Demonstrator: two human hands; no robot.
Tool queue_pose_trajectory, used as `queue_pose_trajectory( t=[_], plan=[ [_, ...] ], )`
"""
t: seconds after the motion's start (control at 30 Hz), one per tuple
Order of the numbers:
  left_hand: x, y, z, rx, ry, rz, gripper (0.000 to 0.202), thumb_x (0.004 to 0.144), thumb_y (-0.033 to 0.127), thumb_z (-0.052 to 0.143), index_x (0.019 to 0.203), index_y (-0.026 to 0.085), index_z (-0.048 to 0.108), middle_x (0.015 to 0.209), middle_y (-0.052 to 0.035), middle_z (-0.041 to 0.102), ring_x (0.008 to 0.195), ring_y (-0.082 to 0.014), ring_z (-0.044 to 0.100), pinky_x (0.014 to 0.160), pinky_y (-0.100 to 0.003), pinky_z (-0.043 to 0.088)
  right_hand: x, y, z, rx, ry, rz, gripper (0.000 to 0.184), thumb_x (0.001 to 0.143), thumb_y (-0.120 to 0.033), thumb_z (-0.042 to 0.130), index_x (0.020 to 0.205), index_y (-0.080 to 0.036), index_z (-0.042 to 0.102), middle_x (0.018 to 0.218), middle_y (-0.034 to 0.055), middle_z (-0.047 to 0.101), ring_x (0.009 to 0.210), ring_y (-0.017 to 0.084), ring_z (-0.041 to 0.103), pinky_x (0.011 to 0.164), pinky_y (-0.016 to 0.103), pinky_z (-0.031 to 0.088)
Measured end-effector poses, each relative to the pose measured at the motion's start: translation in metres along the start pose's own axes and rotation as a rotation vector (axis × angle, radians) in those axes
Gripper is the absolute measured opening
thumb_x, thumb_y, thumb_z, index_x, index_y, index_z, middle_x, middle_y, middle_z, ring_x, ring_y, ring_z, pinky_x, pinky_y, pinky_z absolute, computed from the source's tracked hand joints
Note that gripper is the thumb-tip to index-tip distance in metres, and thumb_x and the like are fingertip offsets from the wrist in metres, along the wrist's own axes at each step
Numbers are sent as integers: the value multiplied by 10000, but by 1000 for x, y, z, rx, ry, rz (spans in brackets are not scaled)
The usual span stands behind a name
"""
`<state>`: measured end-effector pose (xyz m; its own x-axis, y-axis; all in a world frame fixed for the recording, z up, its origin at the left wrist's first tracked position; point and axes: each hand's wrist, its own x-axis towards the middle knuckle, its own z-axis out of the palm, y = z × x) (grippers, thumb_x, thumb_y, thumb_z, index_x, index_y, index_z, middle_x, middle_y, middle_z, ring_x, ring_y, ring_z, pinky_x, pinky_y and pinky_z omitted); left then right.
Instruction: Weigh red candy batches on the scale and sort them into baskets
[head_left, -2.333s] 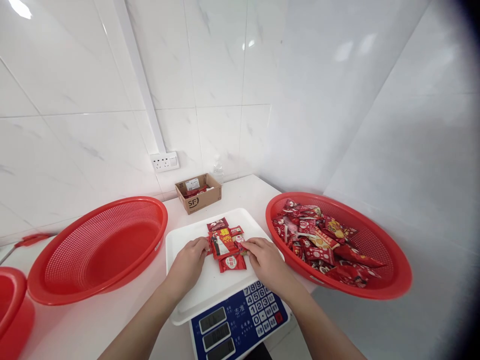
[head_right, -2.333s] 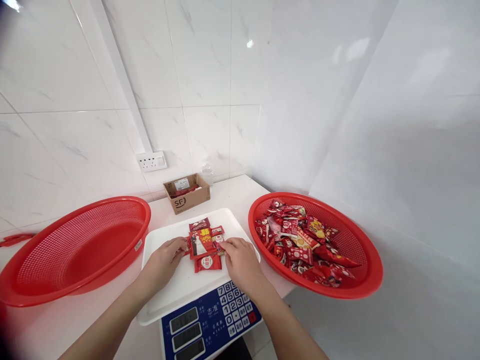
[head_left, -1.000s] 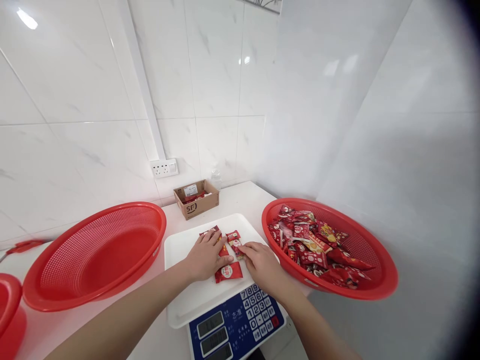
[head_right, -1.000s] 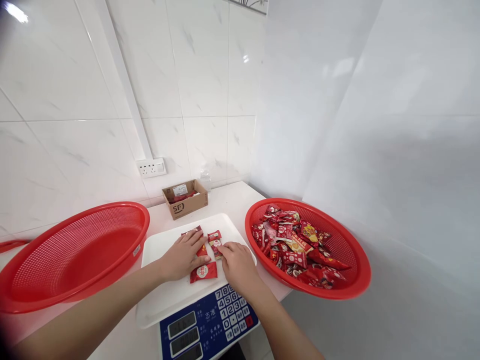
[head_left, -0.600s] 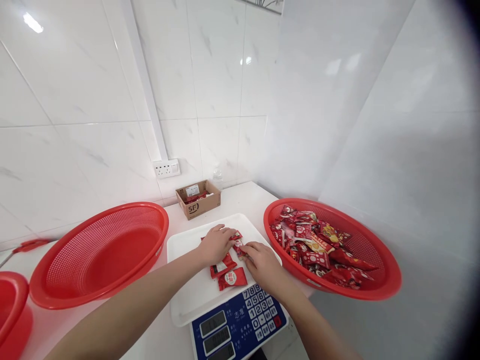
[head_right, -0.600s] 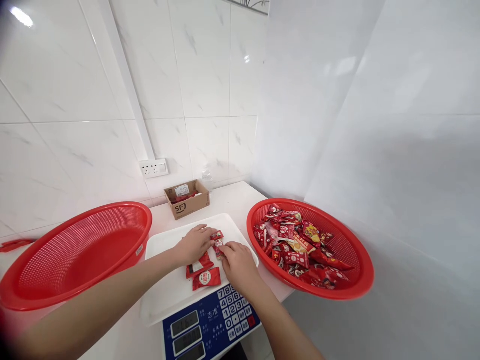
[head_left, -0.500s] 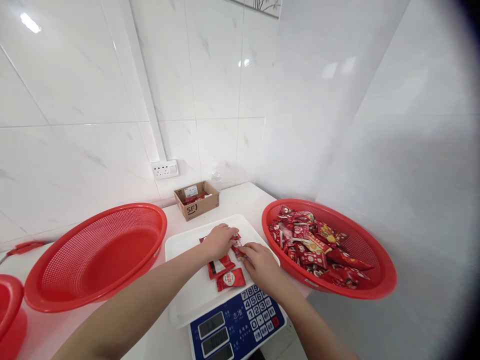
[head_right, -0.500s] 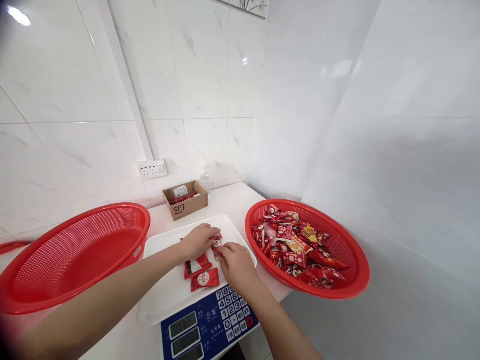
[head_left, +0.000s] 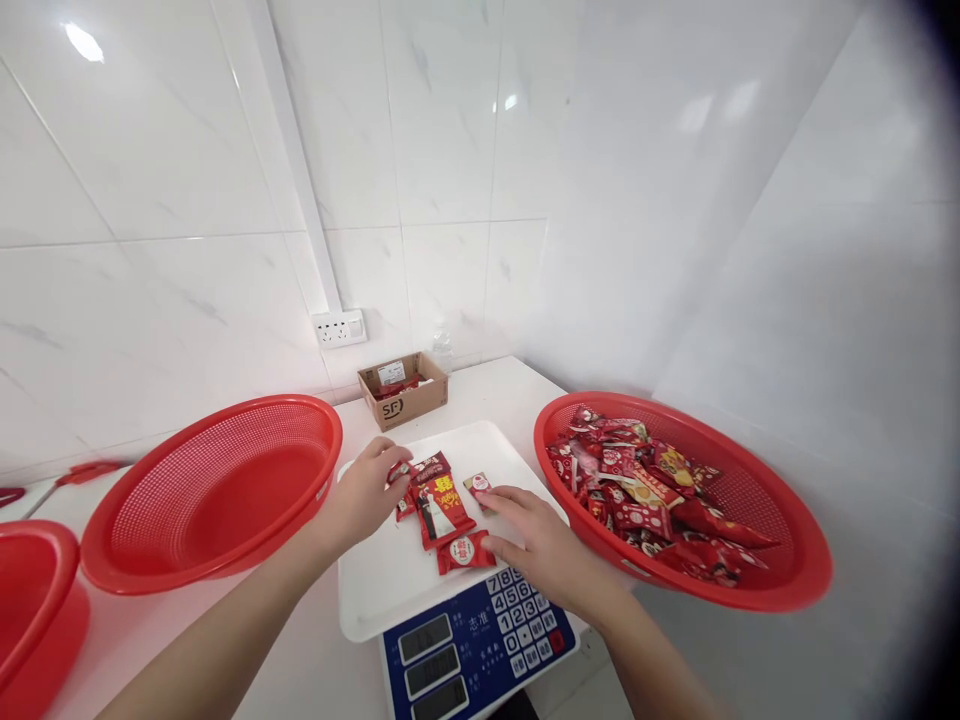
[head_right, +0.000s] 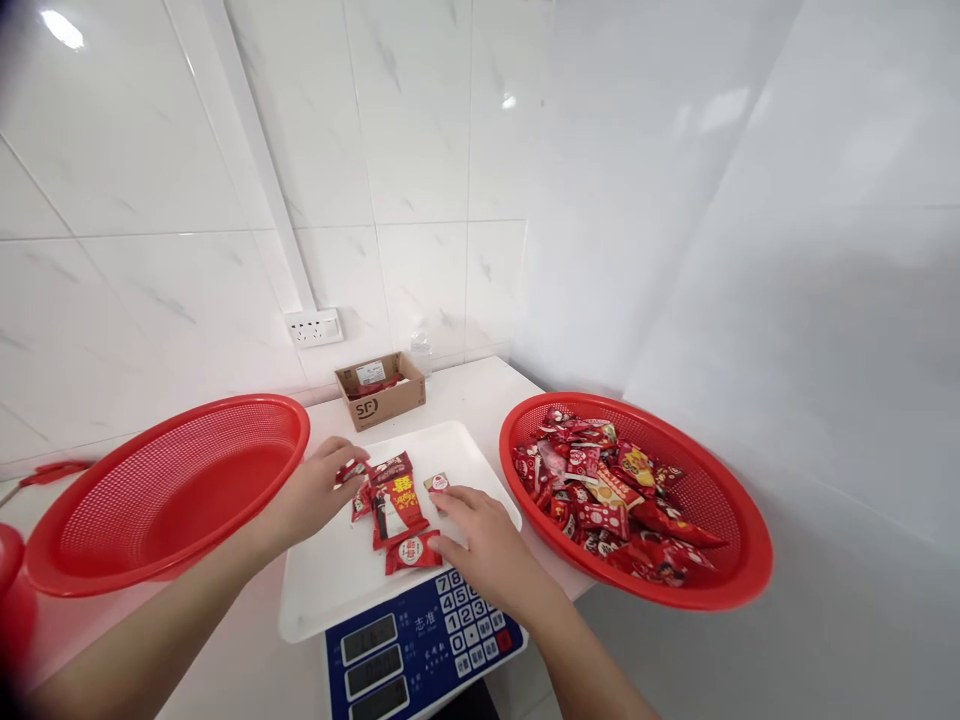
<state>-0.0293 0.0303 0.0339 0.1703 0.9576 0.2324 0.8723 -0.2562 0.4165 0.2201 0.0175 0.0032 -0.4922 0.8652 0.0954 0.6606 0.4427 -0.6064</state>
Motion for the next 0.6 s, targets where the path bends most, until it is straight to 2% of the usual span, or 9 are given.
queue_pose_trajectory(
  t=[0.1, 0.23, 0.43, 0.5, 0.6],
  plan=[
    [-30, -12, 4, 0, -11, -73, 200, 851, 308, 426, 933, 229, 591, 1016, -42, 539, 802, -185, 604, 742, -324, 491, -2, -10, -6, -3, -119, -27, 526, 817, -466, 546, 1296, -252, 510, 1388, 69, 450, 1284, 255, 363, 1072, 417, 273],
    [-47, -16, 16, -53, -56, -155, 219, 850, 306, 438, 1009, 250, 579, 1096, -45, 526, 858, -193, 608, 775, -335, 491, 8, -9, 0, -24, -120, -37, 499, 825, -377, 541, 1300, -229, 508, 1416, 77, 416, 1309, 254, 337, 1085, 417, 258],
    [-38, -7, 22, -142, -102, -154, 326, 853, 312, 476, 1172, 258, 508, 1164, -53, 515, 948, -212, 596, 791, -343, 498, 23, 3, 14, -7, -64, -56, 470, 819, -277, 534, 1285, -216, 522, 1406, 85, 424, 1293, 244, 368, 1074, 403, 295],
    [-35, -6, 25, -120, -94, -123, 332, 853, 318, 490, 1178, 254, 513, 1150, -55, 525, 969, -222, 585, 799, -355, 497, 22, 2, 13, -12, -57, -70, 466, 827, -294, 534, 1286, -215, 521, 1398, 88, 435, 1284, 241, 381, 1071, 400, 302],
    [-32, -7, 28, -9, -34, -70, 355, 865, 373, 494, 1191, 235, 523, 1192, -77, 525, 1101, -265, 511, 906, -416, 445, 19, -2, 8, -32, -61, -94, 495, 831, -380, 551, 1296, -218, 510, 1418, 92, 411, 1306, 249, 347, 1084, 412, 277]
  ],
)
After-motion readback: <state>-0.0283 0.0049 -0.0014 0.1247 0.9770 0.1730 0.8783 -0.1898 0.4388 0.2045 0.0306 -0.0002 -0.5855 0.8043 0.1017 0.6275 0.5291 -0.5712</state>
